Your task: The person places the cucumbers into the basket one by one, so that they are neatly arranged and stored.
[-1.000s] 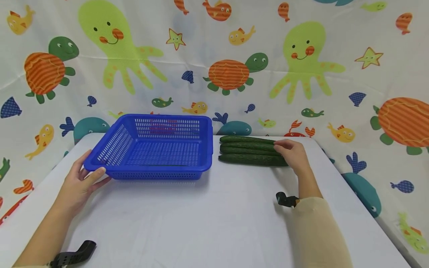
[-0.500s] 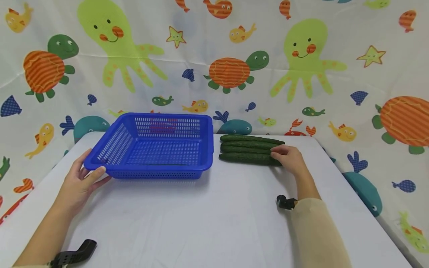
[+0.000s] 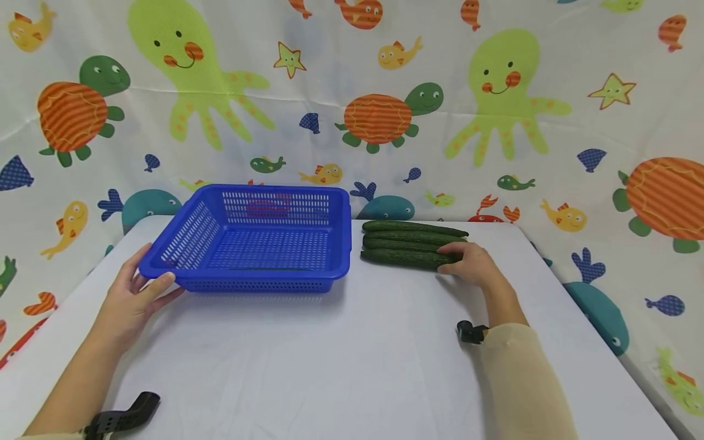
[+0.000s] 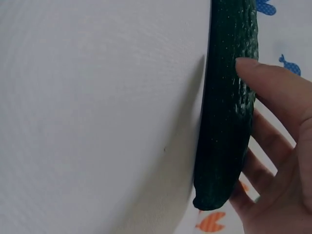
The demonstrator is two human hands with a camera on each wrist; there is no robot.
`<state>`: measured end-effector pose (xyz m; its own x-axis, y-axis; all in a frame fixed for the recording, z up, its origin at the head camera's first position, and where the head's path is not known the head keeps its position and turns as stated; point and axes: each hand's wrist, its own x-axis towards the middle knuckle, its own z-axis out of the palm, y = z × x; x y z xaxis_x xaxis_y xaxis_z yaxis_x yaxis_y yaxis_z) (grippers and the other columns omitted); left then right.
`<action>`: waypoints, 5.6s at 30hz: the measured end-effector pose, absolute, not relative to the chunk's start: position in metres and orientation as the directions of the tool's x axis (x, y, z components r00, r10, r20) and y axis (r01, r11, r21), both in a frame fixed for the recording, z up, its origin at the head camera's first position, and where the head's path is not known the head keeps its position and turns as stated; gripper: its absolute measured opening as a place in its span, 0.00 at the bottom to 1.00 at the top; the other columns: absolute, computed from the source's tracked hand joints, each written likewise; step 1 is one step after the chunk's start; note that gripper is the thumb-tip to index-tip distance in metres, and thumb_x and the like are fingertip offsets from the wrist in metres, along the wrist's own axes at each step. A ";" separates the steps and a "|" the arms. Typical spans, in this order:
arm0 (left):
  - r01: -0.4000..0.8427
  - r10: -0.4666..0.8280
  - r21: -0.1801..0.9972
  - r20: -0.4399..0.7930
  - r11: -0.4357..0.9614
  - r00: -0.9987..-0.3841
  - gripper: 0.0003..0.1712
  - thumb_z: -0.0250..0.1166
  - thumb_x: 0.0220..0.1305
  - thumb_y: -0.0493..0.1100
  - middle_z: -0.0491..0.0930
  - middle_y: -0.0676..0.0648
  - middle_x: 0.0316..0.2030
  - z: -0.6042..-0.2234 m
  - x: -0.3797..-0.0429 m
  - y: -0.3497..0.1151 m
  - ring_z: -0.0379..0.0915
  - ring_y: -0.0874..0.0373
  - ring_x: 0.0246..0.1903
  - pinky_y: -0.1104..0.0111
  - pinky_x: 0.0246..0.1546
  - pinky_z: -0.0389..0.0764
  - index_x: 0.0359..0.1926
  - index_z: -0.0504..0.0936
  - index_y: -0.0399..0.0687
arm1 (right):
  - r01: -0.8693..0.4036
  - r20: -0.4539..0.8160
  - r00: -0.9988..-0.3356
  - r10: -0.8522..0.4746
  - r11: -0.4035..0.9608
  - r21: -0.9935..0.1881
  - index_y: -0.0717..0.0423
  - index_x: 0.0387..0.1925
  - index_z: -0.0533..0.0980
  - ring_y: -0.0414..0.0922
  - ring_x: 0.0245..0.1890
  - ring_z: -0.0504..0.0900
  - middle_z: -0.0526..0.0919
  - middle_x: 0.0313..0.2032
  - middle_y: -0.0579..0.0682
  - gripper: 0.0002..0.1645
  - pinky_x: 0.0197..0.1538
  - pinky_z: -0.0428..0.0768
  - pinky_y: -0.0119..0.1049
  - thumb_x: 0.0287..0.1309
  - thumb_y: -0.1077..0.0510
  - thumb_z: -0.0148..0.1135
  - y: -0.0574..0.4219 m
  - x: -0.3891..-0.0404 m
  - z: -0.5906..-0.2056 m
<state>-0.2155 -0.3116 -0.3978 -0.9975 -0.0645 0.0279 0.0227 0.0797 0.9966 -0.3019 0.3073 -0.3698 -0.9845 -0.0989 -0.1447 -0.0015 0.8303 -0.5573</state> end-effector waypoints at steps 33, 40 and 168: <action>0.028 -0.058 0.998 0.032 0.057 -0.998 0.53 0.65 0.74 0.46 0.39 0.37 0.83 -0.397 -0.214 -0.312 0.65 0.62 0.62 0.79 0.48 0.84 0.84 0.39 0.69 | -0.032 -0.166 -0.971 -0.170 0.785 -0.619 0.57 0.69 0.74 0.65 0.67 0.70 0.71 0.70 0.67 0.38 0.67 0.72 0.65 0.62 0.47 0.73 0.311 -0.291 -0.372; 0.027 -0.058 0.997 0.031 0.068 -0.998 0.53 0.66 0.73 0.47 0.40 0.36 0.83 -0.398 -0.215 -0.313 0.65 0.61 0.63 0.79 0.48 0.84 0.84 0.39 0.69 | -0.005 -0.136 -0.983 -0.123 0.762 -0.648 0.54 0.71 0.72 0.60 0.62 0.74 0.73 0.68 0.65 0.40 0.62 0.78 0.57 0.63 0.43 0.72 0.313 -0.286 -0.359; 0.027 -0.072 0.990 0.037 0.135 -0.997 0.51 0.64 0.74 0.50 0.43 0.37 0.83 -0.397 -0.217 -0.316 0.58 0.42 0.73 0.79 0.48 0.83 0.83 0.40 0.72 | -0.305 -0.207 -0.853 -0.479 0.780 -0.547 0.52 0.61 0.82 0.49 0.63 0.79 0.84 0.61 0.51 0.24 0.68 0.78 0.46 0.65 0.53 0.72 0.006 -0.334 -0.335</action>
